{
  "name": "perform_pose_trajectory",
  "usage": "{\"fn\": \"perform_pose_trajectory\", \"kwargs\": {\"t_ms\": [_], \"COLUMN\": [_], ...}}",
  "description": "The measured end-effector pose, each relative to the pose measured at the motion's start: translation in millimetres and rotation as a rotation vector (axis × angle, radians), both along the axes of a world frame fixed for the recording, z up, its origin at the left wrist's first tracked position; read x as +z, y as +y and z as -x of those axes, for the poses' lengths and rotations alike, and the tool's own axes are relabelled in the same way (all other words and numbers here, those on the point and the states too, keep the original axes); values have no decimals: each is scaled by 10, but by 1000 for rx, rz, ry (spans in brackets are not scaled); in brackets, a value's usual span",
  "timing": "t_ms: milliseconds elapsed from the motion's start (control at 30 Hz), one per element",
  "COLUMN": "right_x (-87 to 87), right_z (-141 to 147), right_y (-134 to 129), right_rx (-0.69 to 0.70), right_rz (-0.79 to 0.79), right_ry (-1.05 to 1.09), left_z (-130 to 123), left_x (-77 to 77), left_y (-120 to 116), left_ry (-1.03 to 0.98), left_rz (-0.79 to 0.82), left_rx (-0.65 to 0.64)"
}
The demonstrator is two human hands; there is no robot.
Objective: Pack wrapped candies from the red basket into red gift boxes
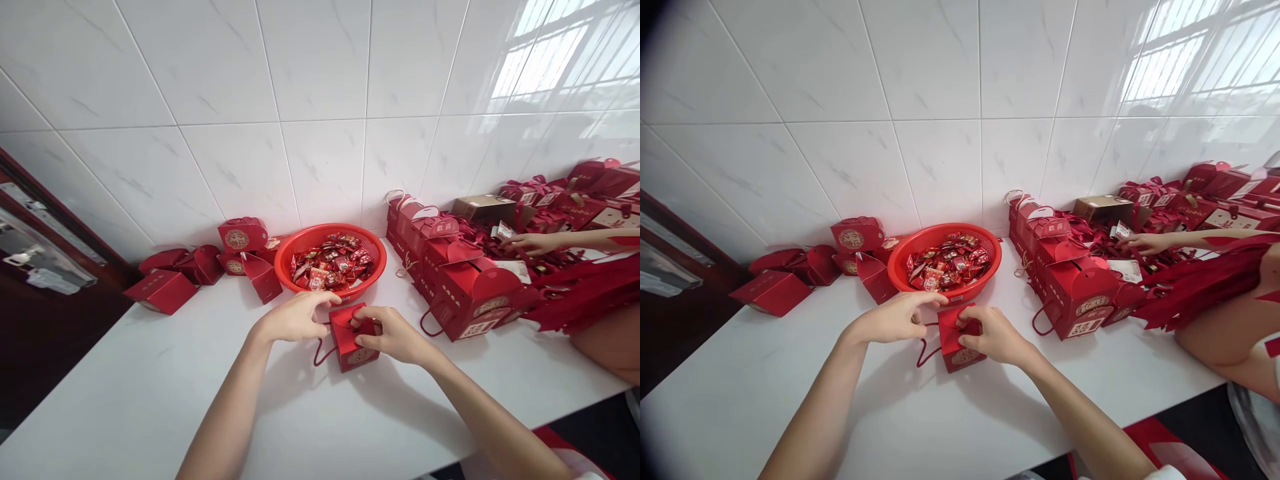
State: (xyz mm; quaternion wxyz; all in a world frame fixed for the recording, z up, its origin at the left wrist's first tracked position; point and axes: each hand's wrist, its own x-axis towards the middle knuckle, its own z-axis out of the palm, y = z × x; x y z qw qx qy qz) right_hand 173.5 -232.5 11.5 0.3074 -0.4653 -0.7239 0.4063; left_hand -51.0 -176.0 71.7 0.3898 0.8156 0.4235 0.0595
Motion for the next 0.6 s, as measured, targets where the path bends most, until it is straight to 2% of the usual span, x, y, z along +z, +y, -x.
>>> {"fn": "perform_pose_trajectory", "kwargs": {"t_ms": [133, 233, 300, 367, 467, 600], "right_x": [45, 100, 165, 233, 286, 283], "right_z": [2, 21, 46, 84, 165, 235], "right_y": [-15, -9, -7, -13, -43, -106], "right_rx": [15, -19, -52, -73, -99, -194], "right_rz": [-33, -35, -7, 4, -60, -190], "right_ry": [-89, -21, 93, 205, 273, 272], "left_z": [104, 92, 48, -10, -87, -120], "left_x": [74, 106, 115, 121, 128, 126], "left_y": [49, 53, 17, -50, -182, -307], "left_ry": [-304, -549, -680, -782, -854, -936], "left_rz": [159, 257, 314, 355, 332, 151], "left_rx": [94, 178, 171, 96, -31, -44]}}
